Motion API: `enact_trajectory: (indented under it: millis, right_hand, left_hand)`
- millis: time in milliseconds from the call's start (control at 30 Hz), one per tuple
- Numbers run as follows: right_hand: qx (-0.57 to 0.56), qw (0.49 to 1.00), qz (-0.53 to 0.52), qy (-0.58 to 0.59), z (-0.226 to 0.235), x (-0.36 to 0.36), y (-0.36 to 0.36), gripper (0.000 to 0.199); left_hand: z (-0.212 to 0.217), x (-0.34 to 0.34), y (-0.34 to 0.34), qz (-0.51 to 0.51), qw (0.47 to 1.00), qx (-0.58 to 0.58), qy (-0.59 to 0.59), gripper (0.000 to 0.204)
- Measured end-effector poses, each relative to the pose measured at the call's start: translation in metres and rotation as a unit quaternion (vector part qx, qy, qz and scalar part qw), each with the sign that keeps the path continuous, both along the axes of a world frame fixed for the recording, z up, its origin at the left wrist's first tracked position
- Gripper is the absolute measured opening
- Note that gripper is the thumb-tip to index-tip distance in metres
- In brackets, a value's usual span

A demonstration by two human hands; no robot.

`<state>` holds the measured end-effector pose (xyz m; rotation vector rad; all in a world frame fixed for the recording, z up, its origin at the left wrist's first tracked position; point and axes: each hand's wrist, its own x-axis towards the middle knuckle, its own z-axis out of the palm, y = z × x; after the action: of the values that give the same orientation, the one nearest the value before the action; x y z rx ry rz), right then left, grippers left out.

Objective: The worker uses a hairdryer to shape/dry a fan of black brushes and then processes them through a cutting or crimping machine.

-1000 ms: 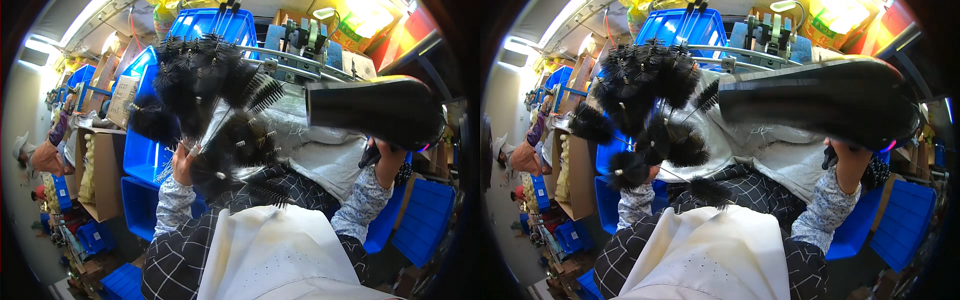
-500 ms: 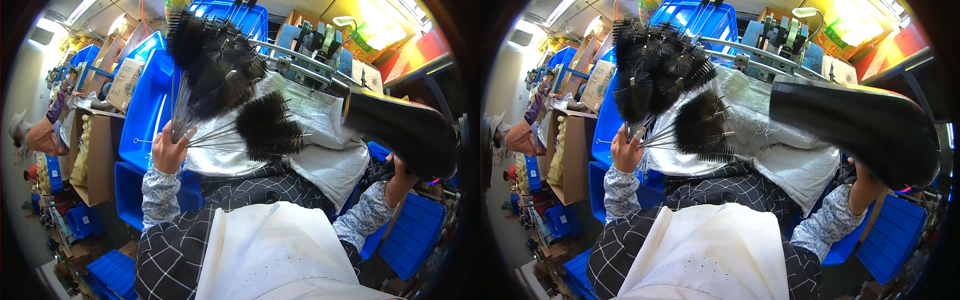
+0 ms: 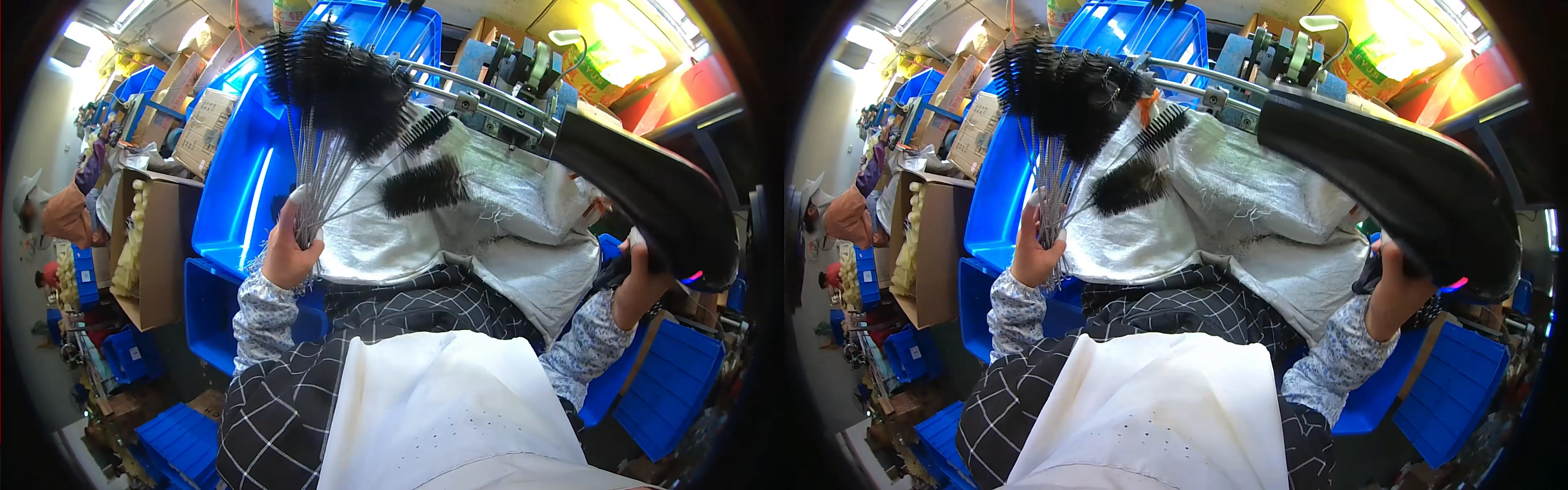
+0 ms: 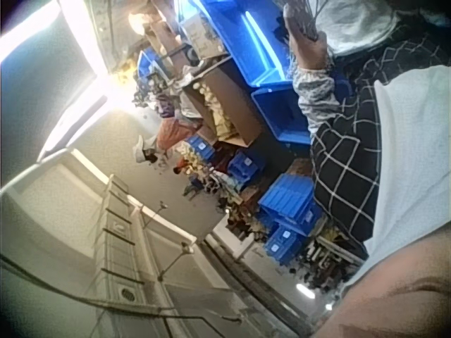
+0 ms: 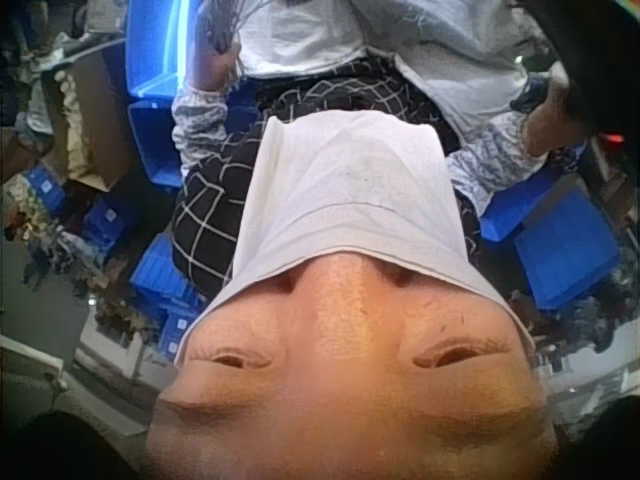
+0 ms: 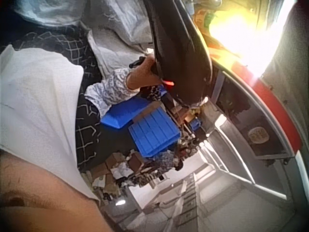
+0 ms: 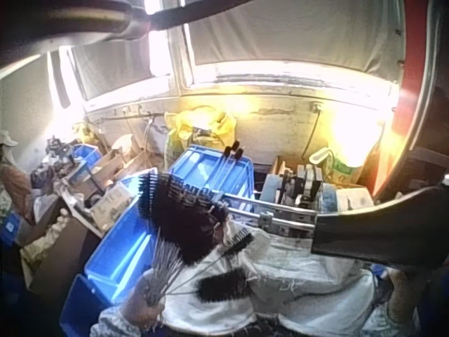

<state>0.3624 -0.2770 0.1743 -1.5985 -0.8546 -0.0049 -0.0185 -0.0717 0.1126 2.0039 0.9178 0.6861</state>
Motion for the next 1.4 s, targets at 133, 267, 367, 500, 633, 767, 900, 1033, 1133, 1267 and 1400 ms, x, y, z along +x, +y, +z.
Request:
enact_trajectory:
  millis: [133,267,367,500,633,767,900,1033,1133,1267,1400]
  right_hand:
    - [0.067,0.992,0.034,0.103,-0.004,-0.009,0.005,0.036]
    - [0.045,0.996,0.046,0.061,0.000,-0.012,0.012,0.036]
    - [0.067,0.990,0.081,0.099,-0.002,-0.015,0.014,0.039]
    - [0.050,0.996,0.025,0.066,-0.002,-0.011,0.013,0.039]
    - [0.052,0.997,0.012,0.058,-0.002,-0.012,0.015,0.037]
    - [-0.021,0.997,0.030,0.064,-0.002,-0.006,0.009,0.029]
    - [-0.028,0.999,-0.016,0.023,-0.001,-0.011,0.014,0.028]
    - [0.003,0.997,0.015,0.077,0.005,-0.010,0.018,0.028]
    - [-0.016,0.996,-0.039,0.076,0.002,-0.003,0.015,0.031]
    - [0.070,0.983,0.085,0.147,-0.002,-0.006,0.004,0.039]
    - [-0.011,0.998,0.007,0.061,-0.007,-0.003,0.006,0.039]
  left_hand:
    - [0.002,0.005,-0.013,0.002,0.981,-0.150,-0.123,0.088]
    - [0.003,0.003,-0.019,-0.003,0.950,-0.257,-0.179,0.091]
    - [-0.014,-0.001,-0.024,-0.048,0.896,-0.349,-0.272,0.079]
    - [-0.024,0.006,-0.030,-0.163,0.736,-0.533,-0.383,0.062]
    - [-0.048,0.013,-0.039,-0.303,0.486,-0.642,-0.510,0.085]
    - [-0.051,0.021,-0.036,-0.371,0.451,-0.634,-0.508,0.087]
    - [-0.045,0.030,-0.030,-0.454,0.407,-0.616,-0.499,0.091]
    - [-0.051,0.025,-0.031,-0.502,0.407,-0.596,-0.477,0.089]
    - [-0.043,0.028,-0.038,-0.508,0.390,-0.592,-0.489,0.085]
    - [-0.042,0.027,-0.042,-0.490,0.392,-0.610,-0.483,0.077]
    - [-0.039,0.024,-0.032,-0.458,0.449,-0.601,-0.477,0.085]
